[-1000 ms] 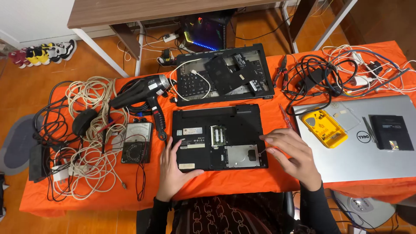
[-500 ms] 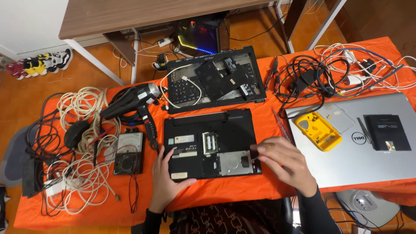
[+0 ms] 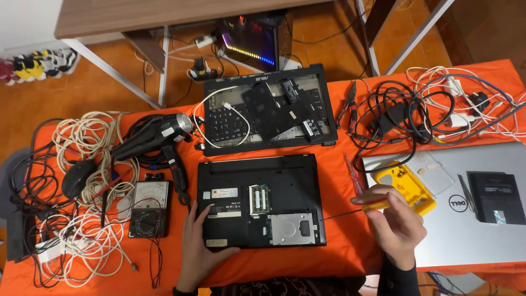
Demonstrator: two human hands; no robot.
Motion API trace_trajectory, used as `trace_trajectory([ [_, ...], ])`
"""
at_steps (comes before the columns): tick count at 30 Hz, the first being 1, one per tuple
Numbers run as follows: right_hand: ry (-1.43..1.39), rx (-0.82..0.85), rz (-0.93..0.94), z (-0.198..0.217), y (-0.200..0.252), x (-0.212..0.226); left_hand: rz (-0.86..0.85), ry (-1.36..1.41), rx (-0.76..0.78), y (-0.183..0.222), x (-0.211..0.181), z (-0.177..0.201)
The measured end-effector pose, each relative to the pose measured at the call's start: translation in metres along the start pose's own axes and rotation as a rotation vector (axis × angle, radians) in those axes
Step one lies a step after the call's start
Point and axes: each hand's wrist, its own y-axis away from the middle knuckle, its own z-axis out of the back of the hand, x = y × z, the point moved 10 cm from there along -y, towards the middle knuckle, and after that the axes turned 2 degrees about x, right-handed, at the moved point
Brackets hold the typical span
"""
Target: Replacing or repairing internal components of a laptop using a screwdriver.
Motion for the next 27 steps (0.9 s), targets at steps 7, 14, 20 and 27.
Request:
trace_trajectory([
  [7,0.084,-0.041,0.045,-0.013,0.01,0.014,-0.054,-0.008,-0.031,-0.006,-0.022,0.017],
  [14,0.166,-0.078,-0.052,-0.024,0.013,0.021,-0.001,0.258,-0.04,0.009,-0.005,0.018],
  [20,0.113,0.006,-0.002,-0.017,-0.014,0.011,0.024,0.337,-0.047,0.001,0.013,0.008],
  [27,-0.006,-0.081,-0.124,0.011,0.005,-0.026,0.103,0.522,-0.033,0.012,0.021,0.004],
])
